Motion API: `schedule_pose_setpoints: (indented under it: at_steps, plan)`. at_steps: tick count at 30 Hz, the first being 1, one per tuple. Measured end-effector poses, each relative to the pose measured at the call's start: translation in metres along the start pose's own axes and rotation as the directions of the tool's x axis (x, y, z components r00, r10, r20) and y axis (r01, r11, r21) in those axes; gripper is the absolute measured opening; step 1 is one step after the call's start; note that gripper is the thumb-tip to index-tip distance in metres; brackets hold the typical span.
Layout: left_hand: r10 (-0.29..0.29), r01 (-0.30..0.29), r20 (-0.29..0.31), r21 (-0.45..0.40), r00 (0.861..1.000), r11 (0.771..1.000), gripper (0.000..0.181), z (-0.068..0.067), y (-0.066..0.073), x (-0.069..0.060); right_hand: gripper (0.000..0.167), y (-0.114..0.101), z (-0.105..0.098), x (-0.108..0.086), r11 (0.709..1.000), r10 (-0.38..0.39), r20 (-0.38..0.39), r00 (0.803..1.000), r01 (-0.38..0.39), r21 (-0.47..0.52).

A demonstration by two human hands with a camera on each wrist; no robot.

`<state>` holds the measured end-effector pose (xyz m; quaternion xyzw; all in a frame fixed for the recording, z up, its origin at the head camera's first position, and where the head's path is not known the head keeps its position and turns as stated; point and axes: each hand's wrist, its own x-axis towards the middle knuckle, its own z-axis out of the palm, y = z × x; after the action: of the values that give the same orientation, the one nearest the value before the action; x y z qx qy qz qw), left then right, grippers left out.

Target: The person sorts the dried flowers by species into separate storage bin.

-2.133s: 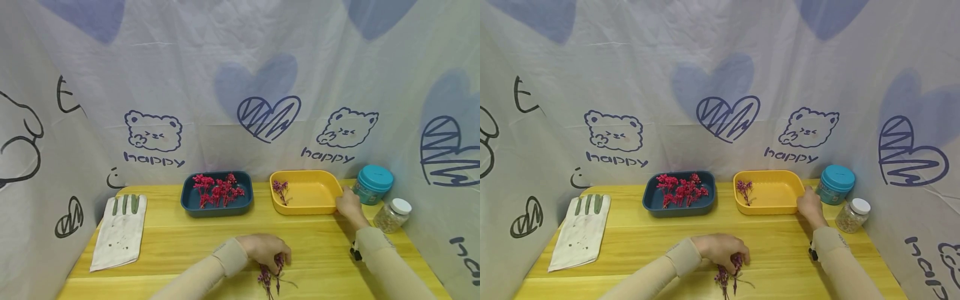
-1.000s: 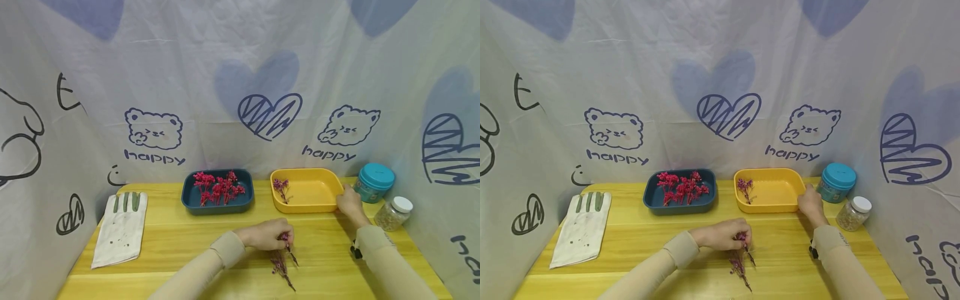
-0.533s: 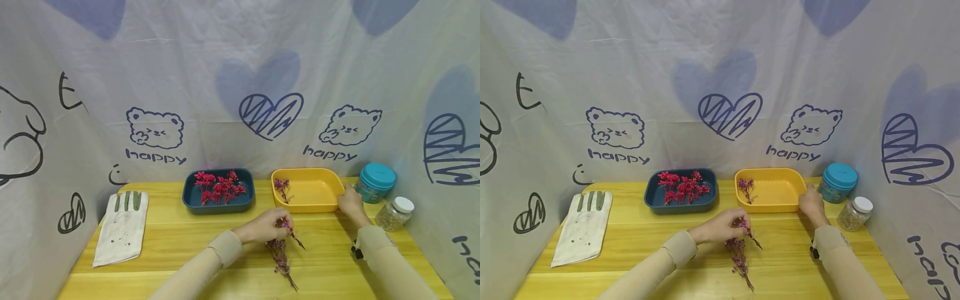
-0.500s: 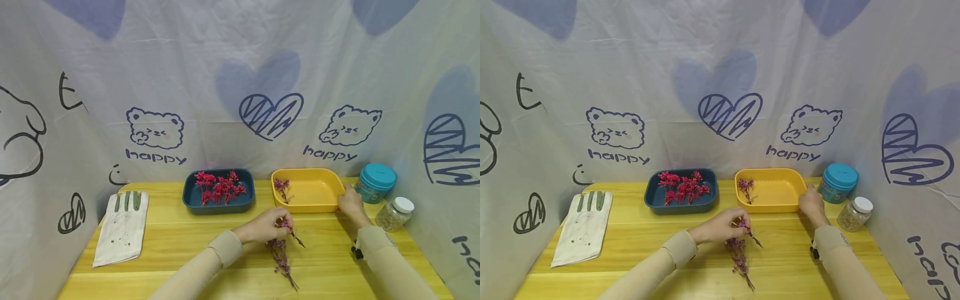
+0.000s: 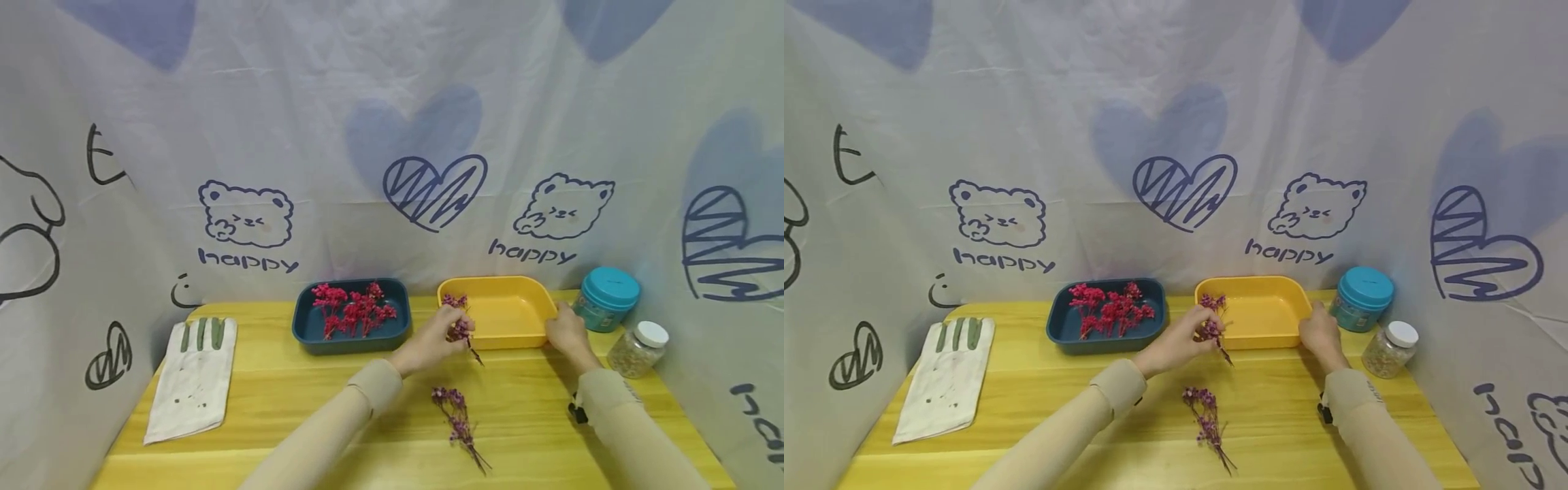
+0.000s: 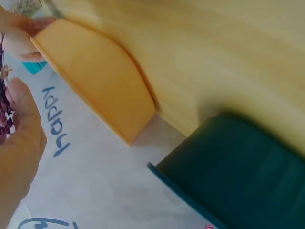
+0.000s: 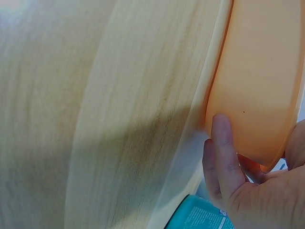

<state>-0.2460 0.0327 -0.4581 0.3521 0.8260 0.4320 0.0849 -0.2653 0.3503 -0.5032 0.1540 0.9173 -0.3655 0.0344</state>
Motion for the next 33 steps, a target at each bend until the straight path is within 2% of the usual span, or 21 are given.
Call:
schedule_pose_setpoints:
  at_steps: [4, 10, 16, 22, 26, 33]
  plan:
    - [0.005, -0.006, -0.054, -0.009, 0.999, 1.0, 0.028, -0.005, -0.002, 0.02, 0.052, 0.001, 0.0, 0.0, 1.0, -0.006, -0.008, 1.0, 0.006, 0.001]
    - [-0.079, 0.079, -0.134, -0.007, 0.988, 0.997, 0.037, -0.008, -0.004, 0.04, 0.053, 0.002, 0.004, 0.001, 1.0, -0.001, -0.009, 1.0, 0.001, 0.017]
    - [-0.103, 0.114, -0.177, 0.058, 0.979, 0.992, 0.032, -0.005, -0.003, 0.056, 0.054, 0.003, 0.002, 0.004, 1.0, 0.004, -0.023, 1.0, -0.004, 0.017]
    - [-0.1, 0.125, -0.178, 0.134, 0.979, 0.983, 0.027, -0.001, -0.005, 0.069, 0.054, 0.002, 0.001, 0.005, 1.0, 0.006, -0.019, 1.0, -0.005, 0.028]
    - [-0.101, 0.125, -0.155, 0.155, 0.983, 0.98, 0.028, 0.004, -0.009, 0.075, 0.052, 0.002, 0.001, 0.005, 1.0, 0.0, -0.019, 1.0, 0.0, 0.028]
    - [-0.166, 0.181, -0.1, 0.161, 0.981, 0.97, 0.036, 0.015, -0.012, 0.081, 0.05, 0.004, 0.001, 0.004, 0.999, -0.036, -0.048, 0.998, 0.037, 0.013]
